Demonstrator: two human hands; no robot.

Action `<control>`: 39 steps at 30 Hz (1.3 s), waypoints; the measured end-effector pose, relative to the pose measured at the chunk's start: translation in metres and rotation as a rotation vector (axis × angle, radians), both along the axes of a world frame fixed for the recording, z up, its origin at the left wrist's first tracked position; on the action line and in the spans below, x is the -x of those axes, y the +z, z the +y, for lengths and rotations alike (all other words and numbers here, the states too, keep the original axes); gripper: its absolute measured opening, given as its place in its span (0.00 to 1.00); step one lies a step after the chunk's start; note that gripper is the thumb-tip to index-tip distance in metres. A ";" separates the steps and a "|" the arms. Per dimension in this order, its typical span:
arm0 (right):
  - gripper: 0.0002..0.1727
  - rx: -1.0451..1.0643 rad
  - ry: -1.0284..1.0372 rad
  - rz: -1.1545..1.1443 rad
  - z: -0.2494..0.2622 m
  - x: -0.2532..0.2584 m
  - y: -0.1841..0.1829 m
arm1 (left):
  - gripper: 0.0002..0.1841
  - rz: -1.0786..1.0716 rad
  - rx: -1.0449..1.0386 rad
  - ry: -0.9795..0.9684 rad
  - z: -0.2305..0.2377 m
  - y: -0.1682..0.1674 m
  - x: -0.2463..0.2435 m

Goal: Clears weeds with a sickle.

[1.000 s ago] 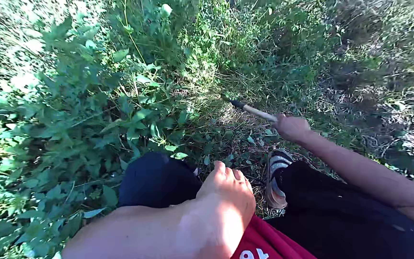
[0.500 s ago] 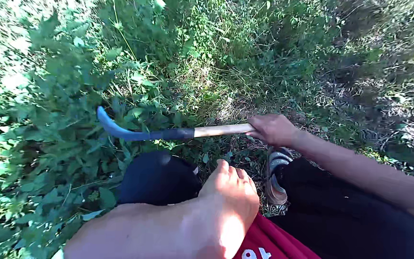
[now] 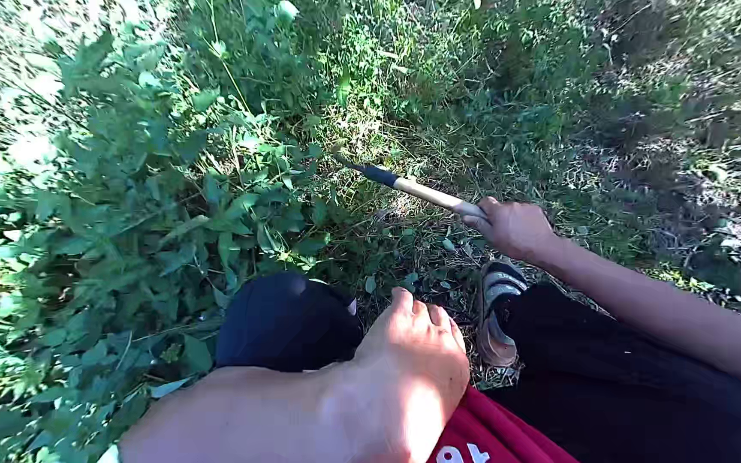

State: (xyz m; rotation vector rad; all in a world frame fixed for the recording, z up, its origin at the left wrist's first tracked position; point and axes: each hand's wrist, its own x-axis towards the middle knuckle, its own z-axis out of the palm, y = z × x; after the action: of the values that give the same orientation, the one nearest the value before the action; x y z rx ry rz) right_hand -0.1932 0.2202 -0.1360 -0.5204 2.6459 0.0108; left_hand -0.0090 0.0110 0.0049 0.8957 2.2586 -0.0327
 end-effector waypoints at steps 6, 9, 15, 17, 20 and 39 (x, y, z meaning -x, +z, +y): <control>0.23 0.100 0.358 0.065 0.010 -0.015 -0.038 | 0.28 -0.001 0.006 0.022 0.000 -0.002 0.002; 0.25 -0.053 0.219 -0.014 0.028 -0.004 -0.060 | 0.27 -0.009 0.024 0.058 0.000 -0.003 0.000; 0.26 -0.159 0.100 -0.178 0.020 -0.024 -0.063 | 0.28 -0.032 0.052 0.001 0.000 -0.001 0.000; 0.27 -0.151 0.109 -0.202 0.019 -0.028 -0.066 | 0.29 -0.015 0.015 0.024 0.000 0.000 -0.001; 0.28 -0.151 0.122 -0.190 0.018 -0.027 -0.061 | 0.29 -0.031 0.005 0.027 0.001 0.001 0.001; 0.42 -0.012 -0.559 0.125 0.064 0.056 0.003 | 0.25 -0.076 0.035 0.067 -0.007 -0.005 -0.005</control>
State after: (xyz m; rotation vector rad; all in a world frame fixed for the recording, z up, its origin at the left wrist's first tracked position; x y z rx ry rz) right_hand -0.2490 0.2844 -0.1334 0.2428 2.8183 -0.1136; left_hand -0.0044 0.0044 -0.0005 0.7895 2.2086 -0.0075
